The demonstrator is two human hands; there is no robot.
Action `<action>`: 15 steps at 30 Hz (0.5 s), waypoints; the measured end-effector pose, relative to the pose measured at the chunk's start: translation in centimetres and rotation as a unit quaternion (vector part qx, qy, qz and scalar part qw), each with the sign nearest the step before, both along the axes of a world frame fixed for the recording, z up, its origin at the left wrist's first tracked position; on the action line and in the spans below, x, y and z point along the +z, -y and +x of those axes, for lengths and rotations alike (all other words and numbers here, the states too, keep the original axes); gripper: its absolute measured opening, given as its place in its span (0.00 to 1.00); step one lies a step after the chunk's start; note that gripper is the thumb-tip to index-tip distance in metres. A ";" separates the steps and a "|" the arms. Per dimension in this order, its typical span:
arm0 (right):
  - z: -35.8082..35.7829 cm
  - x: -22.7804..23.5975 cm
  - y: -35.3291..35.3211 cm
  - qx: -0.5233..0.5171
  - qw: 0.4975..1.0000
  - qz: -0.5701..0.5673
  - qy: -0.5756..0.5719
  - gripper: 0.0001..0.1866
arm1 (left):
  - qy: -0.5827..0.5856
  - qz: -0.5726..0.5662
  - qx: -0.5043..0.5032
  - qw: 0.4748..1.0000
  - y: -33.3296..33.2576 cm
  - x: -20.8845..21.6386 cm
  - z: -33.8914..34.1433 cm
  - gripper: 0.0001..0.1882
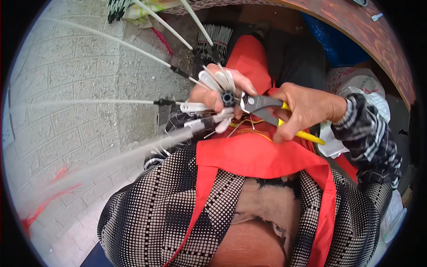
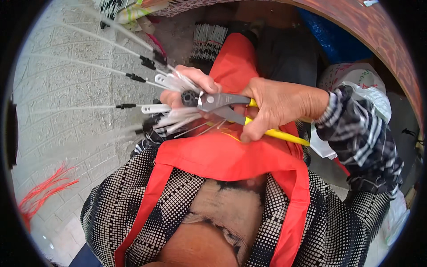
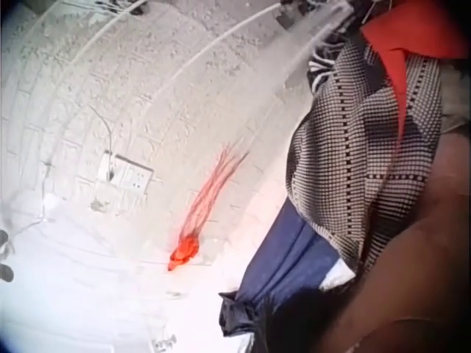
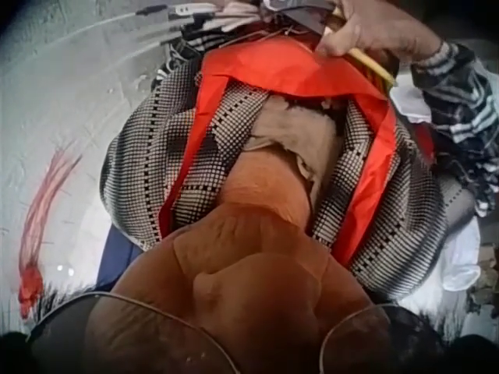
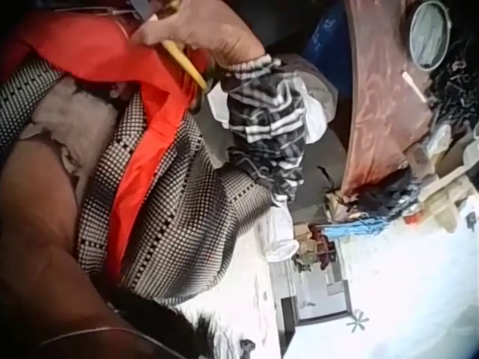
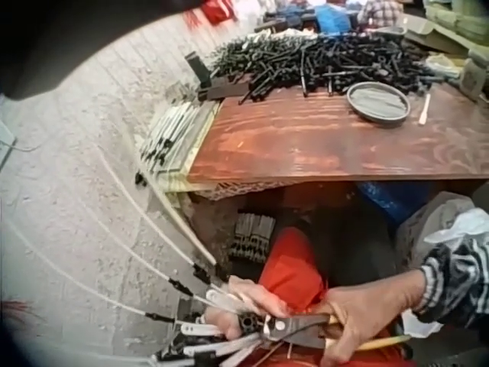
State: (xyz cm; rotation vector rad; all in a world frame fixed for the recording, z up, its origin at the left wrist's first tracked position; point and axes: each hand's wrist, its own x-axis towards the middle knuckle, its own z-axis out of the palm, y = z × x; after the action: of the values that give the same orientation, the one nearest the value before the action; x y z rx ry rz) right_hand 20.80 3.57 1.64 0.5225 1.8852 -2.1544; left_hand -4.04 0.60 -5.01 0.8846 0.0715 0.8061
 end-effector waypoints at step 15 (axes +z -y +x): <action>1.1 -0.3 2.0 -0.178 0.849 0.492 -0.069 0.25 | 0.043 -0.071 0.016 0.996 -0.2 0.7 0.3 0.36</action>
State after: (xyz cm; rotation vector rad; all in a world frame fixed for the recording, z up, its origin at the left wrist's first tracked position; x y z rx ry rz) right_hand 21.87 1.62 1.37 0.9570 3.1157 -1.1987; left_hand -3.71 0.77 -4.28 0.7152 0.0664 0.8569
